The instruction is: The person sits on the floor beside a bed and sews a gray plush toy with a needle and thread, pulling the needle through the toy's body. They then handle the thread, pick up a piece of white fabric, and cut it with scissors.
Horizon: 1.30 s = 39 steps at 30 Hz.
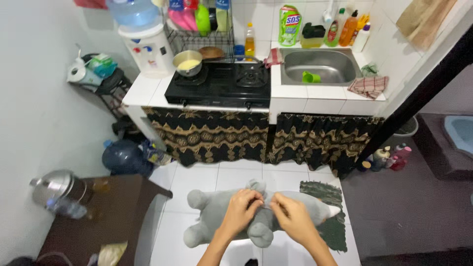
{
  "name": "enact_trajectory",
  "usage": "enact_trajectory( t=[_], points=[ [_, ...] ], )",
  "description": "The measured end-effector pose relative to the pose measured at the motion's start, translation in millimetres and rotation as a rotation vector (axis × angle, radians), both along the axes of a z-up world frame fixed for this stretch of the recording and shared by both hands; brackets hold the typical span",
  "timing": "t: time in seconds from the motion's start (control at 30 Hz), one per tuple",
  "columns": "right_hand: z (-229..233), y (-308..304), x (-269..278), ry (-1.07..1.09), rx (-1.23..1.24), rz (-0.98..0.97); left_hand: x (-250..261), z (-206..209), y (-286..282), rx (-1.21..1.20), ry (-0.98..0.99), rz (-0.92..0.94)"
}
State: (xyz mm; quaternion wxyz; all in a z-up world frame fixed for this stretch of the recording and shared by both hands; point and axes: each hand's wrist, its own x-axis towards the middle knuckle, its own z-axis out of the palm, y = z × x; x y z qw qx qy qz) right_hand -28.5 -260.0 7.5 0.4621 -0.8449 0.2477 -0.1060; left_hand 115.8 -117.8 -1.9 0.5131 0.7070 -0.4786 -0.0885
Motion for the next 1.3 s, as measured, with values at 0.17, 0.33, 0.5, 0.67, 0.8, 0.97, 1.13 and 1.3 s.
enact_trajectory(
  t=[0.17, 0.33, 0.5, 0.67, 0.8, 0.97, 1.13, 1.3],
  points=[
    [7, -57, 33, -0.231, 0.242, 0.052, 28, 3, -53, -0.027, 0.017, -0.009],
    [33, -78, 63, 0.117, -0.143, 0.131, 34, 5, -76, -0.001, 0.091, 0.05],
    [29, -77, 69, 0.191, -0.11, 0.137, 40, -1, -81, 0.046, 0.08, 0.072],
    [-3, -67, 62, 0.017, -0.081, 0.137, 33, -11, -65, 0.05, 0.087, 0.07],
    [-8, -46, 51, 0.021, 0.142, 0.005, 39, -5, -41, 0.074, 0.063, 0.014],
    [-9, 2, 21, -0.103, 0.337, -0.039, 33, -11, -14, 0.064, 0.013, -0.106],
    [2, 40, -31, -0.102, 0.401, -0.141, -15, -24, 7, 0.031, 0.015, -0.147],
    [27, 73, -85, 0.07, 0.067, -0.258, -69, -13, 41, 0.021, 0.058, -0.134]
  ],
)
